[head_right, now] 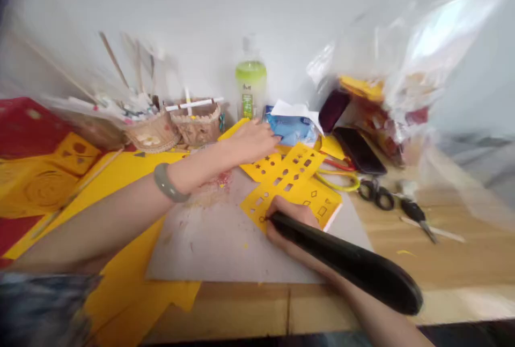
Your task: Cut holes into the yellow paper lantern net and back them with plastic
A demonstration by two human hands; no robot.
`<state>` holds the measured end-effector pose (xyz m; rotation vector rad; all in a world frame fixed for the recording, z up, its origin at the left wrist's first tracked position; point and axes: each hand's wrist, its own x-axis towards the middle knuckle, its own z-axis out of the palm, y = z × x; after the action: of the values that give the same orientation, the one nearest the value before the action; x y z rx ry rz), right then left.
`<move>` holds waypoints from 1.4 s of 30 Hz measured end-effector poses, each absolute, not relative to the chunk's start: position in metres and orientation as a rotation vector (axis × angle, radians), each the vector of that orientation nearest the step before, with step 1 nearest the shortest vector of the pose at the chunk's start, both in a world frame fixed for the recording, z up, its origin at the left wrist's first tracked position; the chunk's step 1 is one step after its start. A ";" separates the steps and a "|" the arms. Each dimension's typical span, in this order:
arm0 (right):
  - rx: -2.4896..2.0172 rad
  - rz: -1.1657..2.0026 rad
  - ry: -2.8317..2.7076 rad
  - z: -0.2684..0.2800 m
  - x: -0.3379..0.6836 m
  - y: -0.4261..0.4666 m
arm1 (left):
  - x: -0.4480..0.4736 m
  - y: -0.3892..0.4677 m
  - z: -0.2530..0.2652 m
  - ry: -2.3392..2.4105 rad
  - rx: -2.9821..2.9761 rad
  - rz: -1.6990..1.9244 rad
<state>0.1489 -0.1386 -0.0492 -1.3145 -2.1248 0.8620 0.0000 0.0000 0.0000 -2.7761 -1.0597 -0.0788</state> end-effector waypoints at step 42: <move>-1.144 0.902 -2.206 -0.038 0.120 -0.085 | -0.120 -0.088 -0.017 -0.694 -2.826 -0.378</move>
<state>0.1200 -0.0848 -0.0381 -1.1443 -2.2056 0.9024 -0.1197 -0.0876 -0.0174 -2.8258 -0.6942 -0.3776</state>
